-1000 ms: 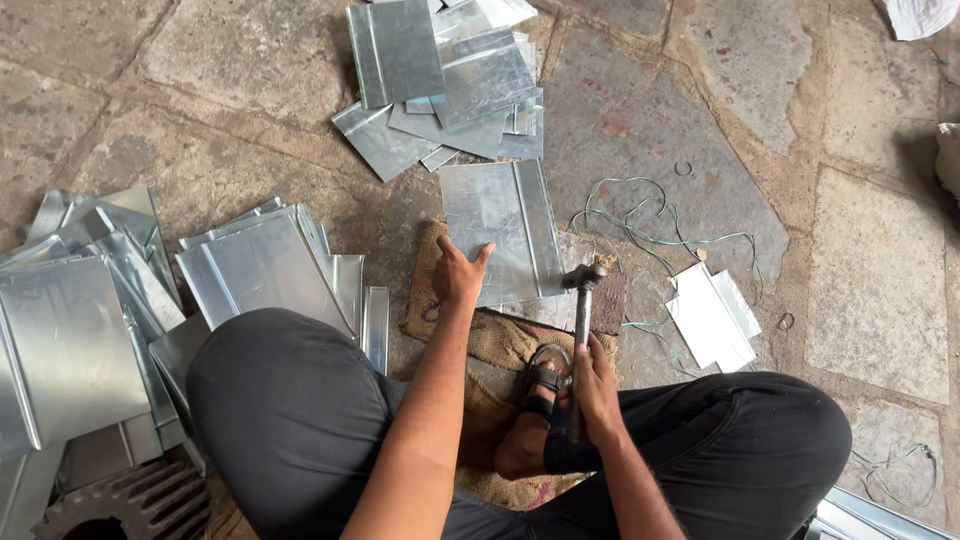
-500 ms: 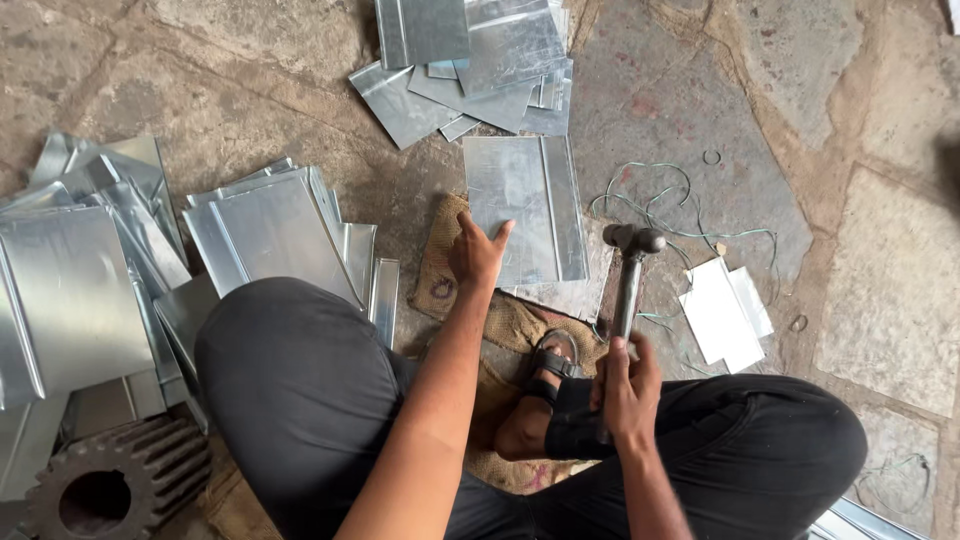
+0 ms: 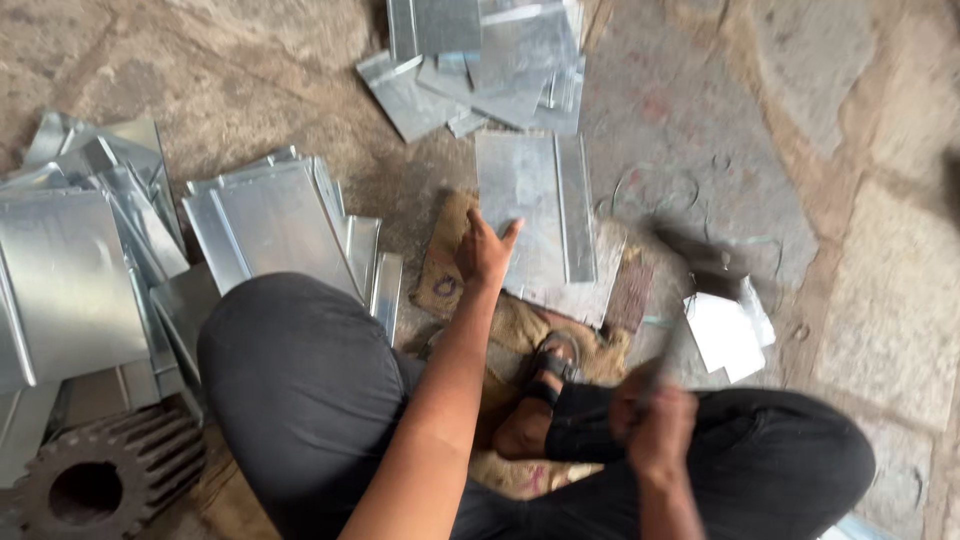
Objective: The person hammers a series of small, pre-bent metal sheets one at a time on a small metal block on the floor, using a hammer to flatten or further bend the edges.
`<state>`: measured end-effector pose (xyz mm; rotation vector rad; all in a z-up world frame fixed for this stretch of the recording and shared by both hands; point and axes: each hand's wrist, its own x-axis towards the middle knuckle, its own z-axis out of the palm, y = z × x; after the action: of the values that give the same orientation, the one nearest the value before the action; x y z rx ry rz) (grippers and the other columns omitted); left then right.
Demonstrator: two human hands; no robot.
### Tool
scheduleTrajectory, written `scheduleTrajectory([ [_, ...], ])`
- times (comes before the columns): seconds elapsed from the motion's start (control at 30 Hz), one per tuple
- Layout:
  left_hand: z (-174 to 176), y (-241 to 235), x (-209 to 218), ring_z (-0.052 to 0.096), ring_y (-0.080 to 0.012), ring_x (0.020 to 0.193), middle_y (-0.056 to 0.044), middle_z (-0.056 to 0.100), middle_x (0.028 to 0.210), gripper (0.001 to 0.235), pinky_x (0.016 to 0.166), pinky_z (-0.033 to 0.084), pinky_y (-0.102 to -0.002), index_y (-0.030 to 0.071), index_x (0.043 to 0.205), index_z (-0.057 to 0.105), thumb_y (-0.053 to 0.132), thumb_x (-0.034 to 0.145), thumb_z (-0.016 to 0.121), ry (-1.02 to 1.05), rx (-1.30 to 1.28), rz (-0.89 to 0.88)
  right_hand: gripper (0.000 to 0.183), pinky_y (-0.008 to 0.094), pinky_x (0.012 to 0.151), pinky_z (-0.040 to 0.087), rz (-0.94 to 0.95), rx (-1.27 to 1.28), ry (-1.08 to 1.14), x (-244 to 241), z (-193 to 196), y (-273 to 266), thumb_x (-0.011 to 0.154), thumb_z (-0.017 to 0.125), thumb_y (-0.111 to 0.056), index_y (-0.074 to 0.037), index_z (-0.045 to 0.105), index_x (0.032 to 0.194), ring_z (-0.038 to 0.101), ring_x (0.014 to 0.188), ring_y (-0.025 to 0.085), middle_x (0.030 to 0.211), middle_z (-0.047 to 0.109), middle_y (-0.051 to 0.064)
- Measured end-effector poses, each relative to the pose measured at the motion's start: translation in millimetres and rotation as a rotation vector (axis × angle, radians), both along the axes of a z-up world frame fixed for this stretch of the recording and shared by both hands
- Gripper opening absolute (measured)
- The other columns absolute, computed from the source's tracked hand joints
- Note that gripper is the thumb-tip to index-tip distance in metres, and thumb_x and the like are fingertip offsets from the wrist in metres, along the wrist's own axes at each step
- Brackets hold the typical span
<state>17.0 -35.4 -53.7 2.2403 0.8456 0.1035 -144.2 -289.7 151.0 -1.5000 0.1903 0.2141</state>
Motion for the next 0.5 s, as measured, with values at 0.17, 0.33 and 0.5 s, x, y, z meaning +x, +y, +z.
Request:
scheduleTrajectory([
  [0.17,0,-6,6,0.073,-0.0255,0.063,-0.019,0.073,0.085,0.092,0.047,0.058,-0.034,-0.003,0.134,0.045,0.073,0.085,0.065,0.057,-0.066,-0.021,0.08,0.032,0.042,0.03,-0.004,0.151,-0.489,4,17,-33,0.094,0.039,-0.088,-0.009,0.052,0.084,0.037,0.044,0.014,0.058,0.045,0.004],
  [0.33,-7,-3,-1,0.074,-0.0269,0.062,-0.019,0.073,0.084,0.092,0.047,0.06,-0.036,-0.003,0.136,0.042,0.071,0.085,0.064,0.067,-0.139,-0.006,0.048,0.026,0.037,0.032,-0.026,-0.368,-0.355,3,-67,-4,0.105,0.036,-0.057,-0.018,0.048,0.08,0.041,0.043,0.008,0.057,0.046,-0.004],
  [0.5,4,-2,11,0.075,-0.0334,0.069,-0.02,0.074,0.084,0.085,0.053,0.059,-0.042,-0.001,0.125,0.048,0.073,0.087,0.065,-0.093,0.106,0.002,0.048,0.025,0.034,0.022,-0.01,-0.229,0.421,1,-64,17,0.104,0.05,-0.053,-0.015,0.044,0.074,0.029,0.041,0.007,0.057,0.036,-0.005],
])
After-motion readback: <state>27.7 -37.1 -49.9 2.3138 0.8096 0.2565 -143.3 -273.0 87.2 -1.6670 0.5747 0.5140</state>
